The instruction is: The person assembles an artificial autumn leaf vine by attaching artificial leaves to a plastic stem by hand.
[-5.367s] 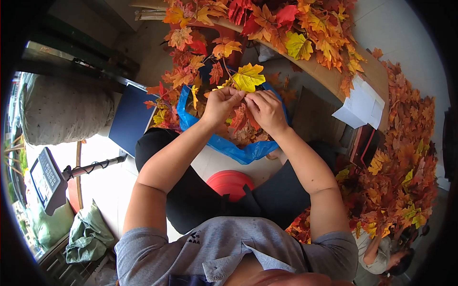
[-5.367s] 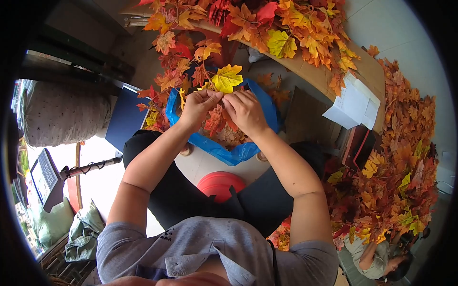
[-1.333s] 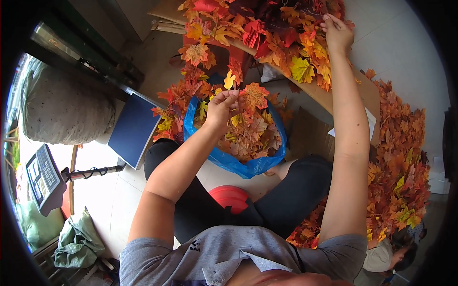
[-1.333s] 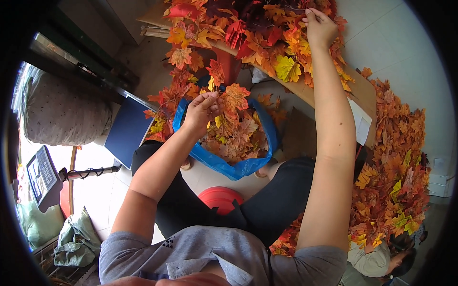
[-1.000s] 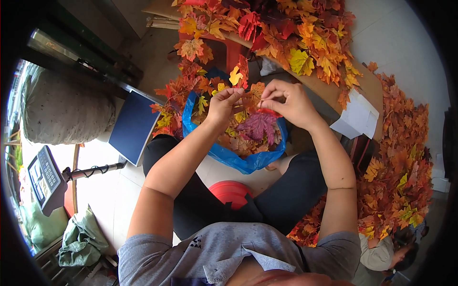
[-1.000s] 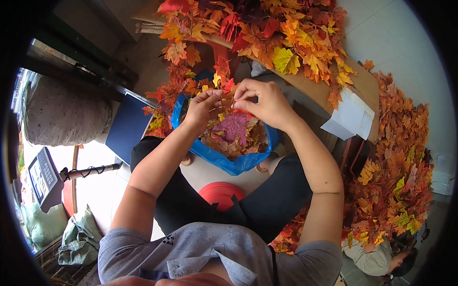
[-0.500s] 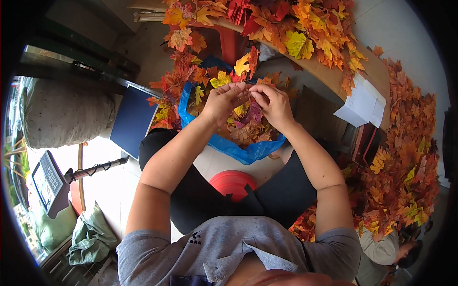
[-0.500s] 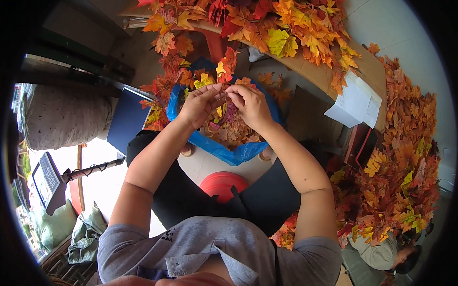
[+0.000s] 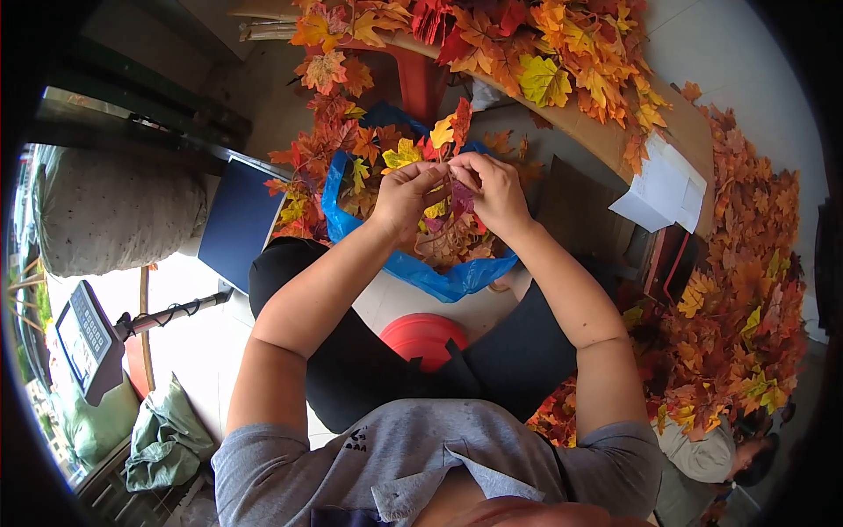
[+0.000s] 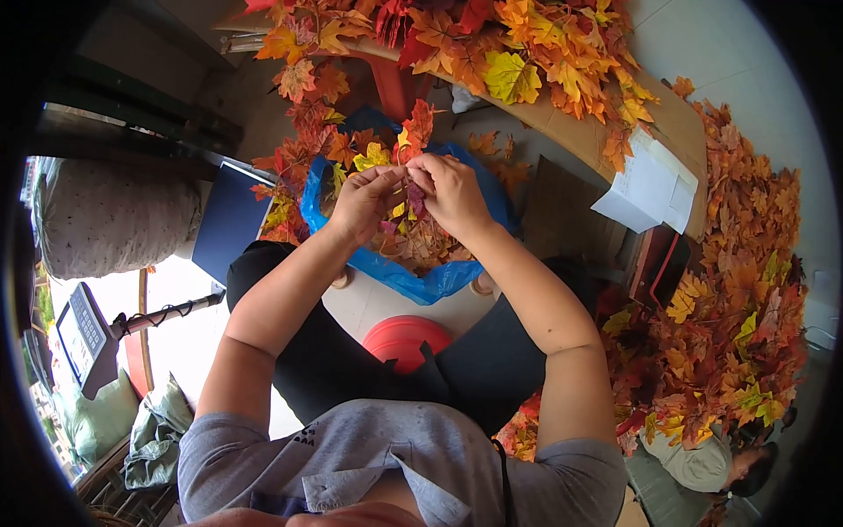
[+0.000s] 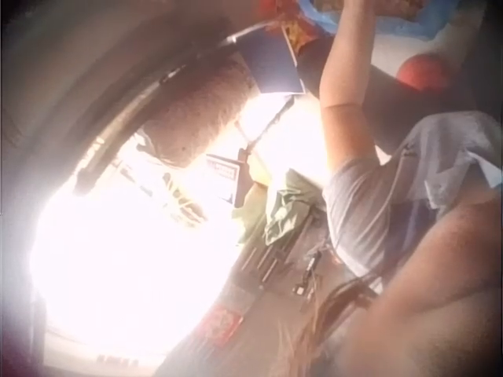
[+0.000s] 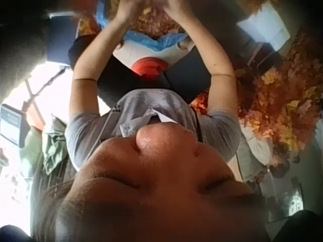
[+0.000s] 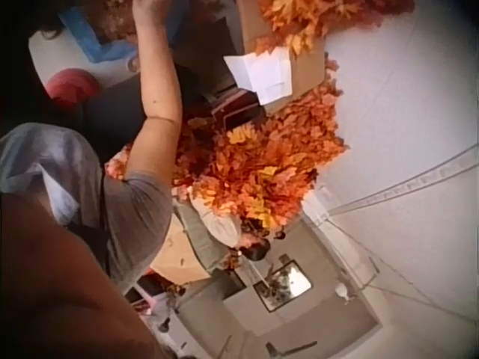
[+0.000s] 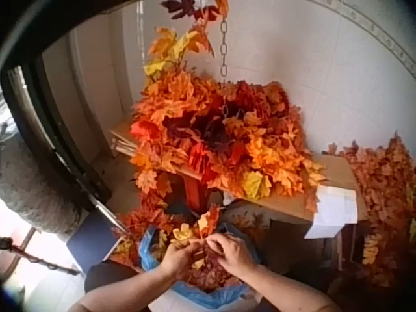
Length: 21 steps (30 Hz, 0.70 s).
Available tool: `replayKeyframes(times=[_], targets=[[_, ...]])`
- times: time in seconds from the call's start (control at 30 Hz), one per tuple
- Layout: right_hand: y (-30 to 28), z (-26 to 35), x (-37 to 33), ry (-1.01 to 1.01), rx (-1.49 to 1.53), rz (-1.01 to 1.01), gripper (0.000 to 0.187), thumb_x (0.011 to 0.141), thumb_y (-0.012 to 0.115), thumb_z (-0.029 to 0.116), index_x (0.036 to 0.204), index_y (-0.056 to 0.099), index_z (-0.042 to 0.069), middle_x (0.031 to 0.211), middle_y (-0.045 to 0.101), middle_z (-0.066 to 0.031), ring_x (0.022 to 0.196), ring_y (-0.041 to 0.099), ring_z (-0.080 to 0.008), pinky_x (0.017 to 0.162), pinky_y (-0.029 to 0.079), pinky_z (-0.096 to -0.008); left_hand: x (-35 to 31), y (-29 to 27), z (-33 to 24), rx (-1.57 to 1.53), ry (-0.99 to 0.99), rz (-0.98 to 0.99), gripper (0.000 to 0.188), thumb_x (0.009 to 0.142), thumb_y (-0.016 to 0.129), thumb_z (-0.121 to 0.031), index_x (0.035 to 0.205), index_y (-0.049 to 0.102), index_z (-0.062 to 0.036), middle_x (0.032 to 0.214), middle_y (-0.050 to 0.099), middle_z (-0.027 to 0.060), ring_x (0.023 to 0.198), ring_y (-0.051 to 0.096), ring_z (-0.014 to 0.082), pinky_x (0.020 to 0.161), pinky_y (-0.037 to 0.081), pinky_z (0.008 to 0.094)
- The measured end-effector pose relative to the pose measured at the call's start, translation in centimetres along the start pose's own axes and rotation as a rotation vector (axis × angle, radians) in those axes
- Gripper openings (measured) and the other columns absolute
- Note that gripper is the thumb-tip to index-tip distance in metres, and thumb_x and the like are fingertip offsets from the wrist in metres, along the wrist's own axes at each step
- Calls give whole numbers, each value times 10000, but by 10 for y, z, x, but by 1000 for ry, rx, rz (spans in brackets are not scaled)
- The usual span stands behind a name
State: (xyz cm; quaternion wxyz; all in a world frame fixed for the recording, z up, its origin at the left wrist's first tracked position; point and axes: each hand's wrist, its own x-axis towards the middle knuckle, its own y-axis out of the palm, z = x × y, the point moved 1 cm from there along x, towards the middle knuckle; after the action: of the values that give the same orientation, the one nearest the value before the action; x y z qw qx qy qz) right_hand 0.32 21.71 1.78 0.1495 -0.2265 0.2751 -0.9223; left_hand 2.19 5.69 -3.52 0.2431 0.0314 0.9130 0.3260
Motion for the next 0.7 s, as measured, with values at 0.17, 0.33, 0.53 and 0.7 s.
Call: replayKeyframes(times=[0.17, 0.33, 0.53, 0.7], targets=[[-5, -2, 4, -46, 36, 24, 121, 790, 615, -15, 901, 578, 17, 818, 630, -145, 751, 620, -318, 644, 480, -358, -2, 12, -9, -51, 24, -45, 199, 929, 521, -122, 1050, 575, 26, 1027, 626, 102, 909, 629, 199, 870, 511, 328], [-8, -2, 4, -20, 44, -5, 122, 800, 611, -7, 916, 590, 22, 843, 638, -146, 784, 630, -312, 651, 490, -356, 2, 11, -13, -95, 20, 13, 217, 935, 510, -127, 1063, 560, 41, 1036, 620, 135, 950, 626, 218, 895, 507, 339], [-7, -1, 3, -58, 17, 26, 194, 768, 601, -62, 941, 572, 22, 855, 633, -143, 798, 627, -314, 679, 493, -363, 2, 8, -10, -115, 8, 4, 213, 934, 513, -128, 1060, 564, 36, 1048, 620, 142, 959, 624, 226, 899, 505, 331], [-7, -2, 3, -93, 19, 18, 222, 743, 597, -86, 936, 567, 20, 850, 628, -142, 798, 620, -322, 682, 490, -364, 0, 10, -13, -122, -1, 11, 214, 935, 510, -128, 1060, 565, 36, 1053, 619, 140, 964, 623, 222, 900, 504, 330]])
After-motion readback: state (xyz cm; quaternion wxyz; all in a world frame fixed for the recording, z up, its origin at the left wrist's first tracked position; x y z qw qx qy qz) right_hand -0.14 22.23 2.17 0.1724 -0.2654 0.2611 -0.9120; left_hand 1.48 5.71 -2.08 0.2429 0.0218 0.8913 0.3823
